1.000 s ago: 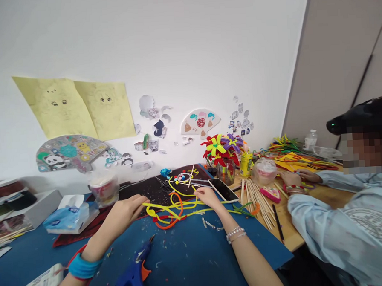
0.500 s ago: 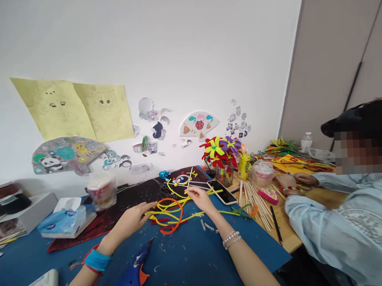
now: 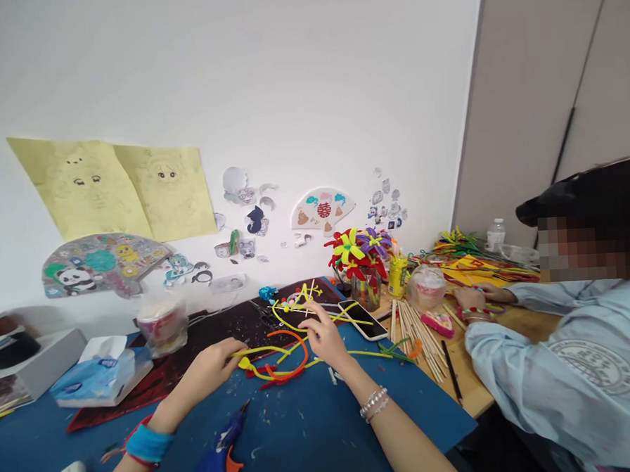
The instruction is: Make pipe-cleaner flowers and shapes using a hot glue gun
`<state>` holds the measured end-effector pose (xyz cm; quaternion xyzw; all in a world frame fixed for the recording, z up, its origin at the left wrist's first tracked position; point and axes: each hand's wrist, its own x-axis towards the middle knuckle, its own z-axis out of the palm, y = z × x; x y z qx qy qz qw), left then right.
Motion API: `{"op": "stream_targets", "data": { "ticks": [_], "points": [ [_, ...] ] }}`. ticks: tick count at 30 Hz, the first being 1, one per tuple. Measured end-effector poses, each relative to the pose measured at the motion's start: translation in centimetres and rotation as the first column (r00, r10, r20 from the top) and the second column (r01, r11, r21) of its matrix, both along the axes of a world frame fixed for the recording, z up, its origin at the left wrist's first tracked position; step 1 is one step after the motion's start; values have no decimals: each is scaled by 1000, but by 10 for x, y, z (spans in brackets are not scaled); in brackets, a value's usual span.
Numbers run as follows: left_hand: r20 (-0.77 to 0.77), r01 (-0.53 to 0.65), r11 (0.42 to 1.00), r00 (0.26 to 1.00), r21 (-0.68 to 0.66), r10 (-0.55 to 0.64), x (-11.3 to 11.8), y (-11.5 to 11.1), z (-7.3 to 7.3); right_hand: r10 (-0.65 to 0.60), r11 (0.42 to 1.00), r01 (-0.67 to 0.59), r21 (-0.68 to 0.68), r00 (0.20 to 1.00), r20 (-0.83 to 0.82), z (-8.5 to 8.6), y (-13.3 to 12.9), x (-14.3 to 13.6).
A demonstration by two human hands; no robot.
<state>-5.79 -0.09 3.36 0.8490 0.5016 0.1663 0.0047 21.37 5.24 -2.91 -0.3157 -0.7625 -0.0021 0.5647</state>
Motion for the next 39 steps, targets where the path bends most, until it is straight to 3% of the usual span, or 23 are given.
{"op": "stream_targets", "data": {
  "ticks": [8, 12, 14, 17, 20, 28, 32, 35, 39],
  "points": [
    [224, 58, 990, 971, 132, -87, 12, -10, 5, 200, 958, -256, 133, 922, 332, -7, -34, -44],
    [235, 150, 989, 960, 14, -149, 17, -12, 5, 245, 939, -320, 129, 881, 404, -10, -43, -58],
    [215, 193, 980, 960, -57, -177, 18, -13, 5, 225, 946, -293, 138, 901, 372, -11, -43, -58],
    [114, 165, 981, 982, -100, -153, 20, -13, 5, 180, 958, -233, 169, 942, 282, -12, -38, -53],
    [29, 111, 989, 994, -101, -109, 19, -11, 4, 166, 982, -178, 65, 972, 167, -14, -31, -47],
    [49, 93, 990, 995, -110, -88, 13, -6, 5, 6, 989, -25, -144, 991, -131, -15, 8, -15],
    [127, 89, 992, 989, -88, -77, 18, -8, 0, 68, 973, -115, -199, 972, -226, -13, 17, -3],
    [235, 54, 995, 971, -85, -33, 20, -6, -8, 164, 939, -241, -247, 941, -298, -14, 11, -16],
    [305, 113, 957, 952, -267, -27, 24, -6, -11, 266, 857, -409, -314, 872, -411, -18, -2, -44]
  ]
}}
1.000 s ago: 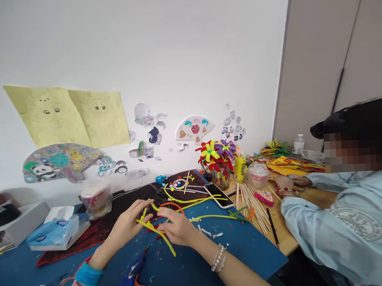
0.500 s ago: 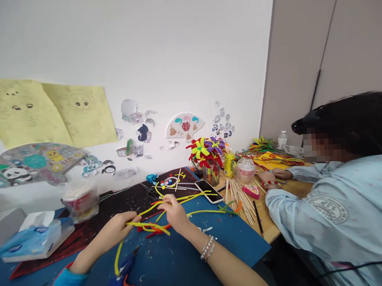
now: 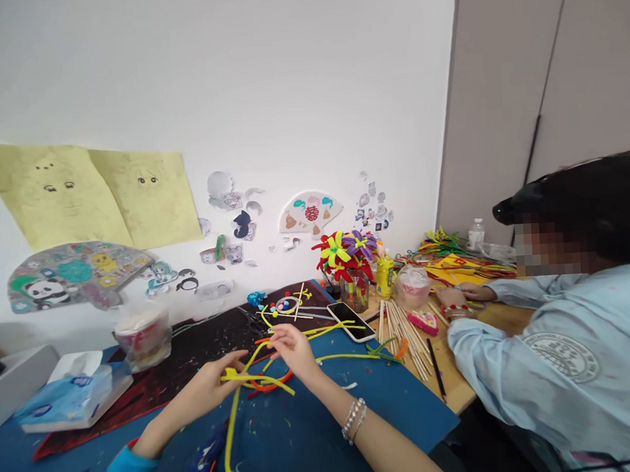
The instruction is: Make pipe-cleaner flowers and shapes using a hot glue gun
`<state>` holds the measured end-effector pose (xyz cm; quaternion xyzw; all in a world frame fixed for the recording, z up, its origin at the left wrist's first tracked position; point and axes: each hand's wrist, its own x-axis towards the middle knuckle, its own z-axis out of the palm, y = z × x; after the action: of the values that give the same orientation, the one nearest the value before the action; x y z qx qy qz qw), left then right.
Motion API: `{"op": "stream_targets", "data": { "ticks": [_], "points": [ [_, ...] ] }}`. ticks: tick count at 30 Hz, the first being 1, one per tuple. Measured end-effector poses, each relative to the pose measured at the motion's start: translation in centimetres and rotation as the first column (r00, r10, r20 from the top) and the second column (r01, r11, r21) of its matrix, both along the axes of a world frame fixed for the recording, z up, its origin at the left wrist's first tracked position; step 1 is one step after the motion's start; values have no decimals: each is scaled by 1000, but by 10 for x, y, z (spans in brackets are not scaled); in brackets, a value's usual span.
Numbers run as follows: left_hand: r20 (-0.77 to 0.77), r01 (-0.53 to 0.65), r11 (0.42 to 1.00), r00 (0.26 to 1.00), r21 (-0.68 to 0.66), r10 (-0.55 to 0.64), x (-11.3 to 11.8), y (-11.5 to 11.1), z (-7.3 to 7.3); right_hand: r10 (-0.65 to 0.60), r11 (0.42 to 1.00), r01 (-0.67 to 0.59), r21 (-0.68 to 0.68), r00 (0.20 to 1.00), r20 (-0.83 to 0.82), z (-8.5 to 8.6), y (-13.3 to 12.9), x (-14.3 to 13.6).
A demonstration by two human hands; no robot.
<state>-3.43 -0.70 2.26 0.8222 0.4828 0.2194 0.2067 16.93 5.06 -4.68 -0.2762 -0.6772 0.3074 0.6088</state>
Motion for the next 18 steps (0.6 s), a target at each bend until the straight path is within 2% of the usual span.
{"op": "stream_targets", "data": {
  "ticks": [3, 5, 7, 10, 13, 18],
  "points": [
    [86, 67, 967, 995, -245, -47, 6, -5, 6, 97, 995, -98, -33, 995, -16, 1, -8, -9],
    [152, 79, 945, 988, -317, -31, 8, -7, 10, 142, 989, -141, -37, 990, 10, 2, -12, -9],
    [171, 70, 959, 985, -276, -22, 8, -6, 14, 157, 987, -155, -35, 986, 58, 2, -14, -7],
    [121, 13, 981, 993, -191, 10, 3, -2, 17, 117, 993, -116, -10, 981, 153, 1, -13, -2],
    [27, -27, 987, 999, -161, 32, -1, 1, 19, 7, 999, -19, 47, 969, 247, -2, -8, 5],
    [-109, -13, 997, 994, -77, 5, -2, -2, 24, -214, 974, 178, 139, 922, 322, -6, 9, 27]
  ]
}}
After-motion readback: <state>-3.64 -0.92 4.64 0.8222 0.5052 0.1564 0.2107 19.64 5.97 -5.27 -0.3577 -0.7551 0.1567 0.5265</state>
